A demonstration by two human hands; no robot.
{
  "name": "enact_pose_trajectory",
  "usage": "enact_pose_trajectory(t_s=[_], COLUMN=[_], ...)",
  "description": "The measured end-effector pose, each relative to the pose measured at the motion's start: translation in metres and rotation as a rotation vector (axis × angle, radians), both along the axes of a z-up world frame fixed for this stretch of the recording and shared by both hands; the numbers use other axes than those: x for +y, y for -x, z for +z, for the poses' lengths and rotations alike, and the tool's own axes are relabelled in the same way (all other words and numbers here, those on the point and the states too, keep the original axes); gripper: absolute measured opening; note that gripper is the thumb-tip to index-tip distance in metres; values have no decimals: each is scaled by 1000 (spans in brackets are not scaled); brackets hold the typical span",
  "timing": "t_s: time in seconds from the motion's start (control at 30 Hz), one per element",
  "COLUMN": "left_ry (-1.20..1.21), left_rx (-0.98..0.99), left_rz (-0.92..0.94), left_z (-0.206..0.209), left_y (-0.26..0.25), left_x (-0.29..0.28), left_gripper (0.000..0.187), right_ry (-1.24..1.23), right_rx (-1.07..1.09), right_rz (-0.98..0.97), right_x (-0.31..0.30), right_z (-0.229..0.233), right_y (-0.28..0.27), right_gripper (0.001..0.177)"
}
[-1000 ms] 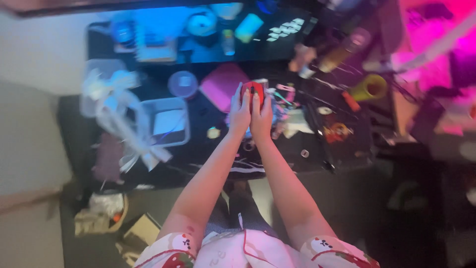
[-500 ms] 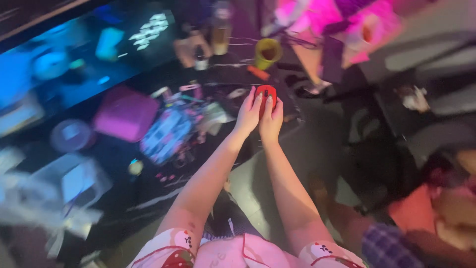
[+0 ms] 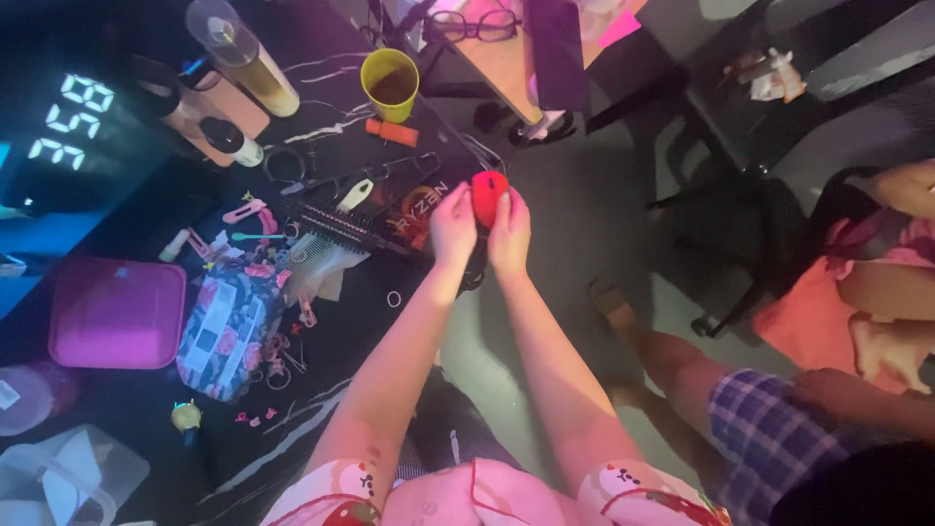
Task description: Organizing stickers and small craft supplies into plastic containers on a desk
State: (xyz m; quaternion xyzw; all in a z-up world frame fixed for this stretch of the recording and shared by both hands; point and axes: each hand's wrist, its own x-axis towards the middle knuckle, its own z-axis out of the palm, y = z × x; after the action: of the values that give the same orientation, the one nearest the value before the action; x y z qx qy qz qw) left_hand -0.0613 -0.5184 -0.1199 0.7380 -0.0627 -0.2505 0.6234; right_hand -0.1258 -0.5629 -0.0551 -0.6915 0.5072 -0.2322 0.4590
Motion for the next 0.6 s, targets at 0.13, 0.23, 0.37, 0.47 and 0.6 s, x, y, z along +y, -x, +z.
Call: enact_pose_trajectory(t_s=[0.13,0.23,0.37,0.47,0.6], left_ry=[22,-85,-95,-108,-104], left_rx=[54,38,-24,-65,-173], left_rz=[85,78,124,179,307], left_z=[-17,-11,5,22,48], left_y=[-6,-9,-17,-30,-55], left_x=[16,24,35,59,111], left_gripper=[28,24,24,24,25], right_ry=[25,119,279,337,351], right_rx=[268,338,266,159,24], right_rz=[114,77,76,146,270], right_x=[6,12,23,40,78], right_z=[-25,-24,-3,4,13], right_y=[2,-5,-22,-42,-76], right_gripper=[47,46,41,39,39])
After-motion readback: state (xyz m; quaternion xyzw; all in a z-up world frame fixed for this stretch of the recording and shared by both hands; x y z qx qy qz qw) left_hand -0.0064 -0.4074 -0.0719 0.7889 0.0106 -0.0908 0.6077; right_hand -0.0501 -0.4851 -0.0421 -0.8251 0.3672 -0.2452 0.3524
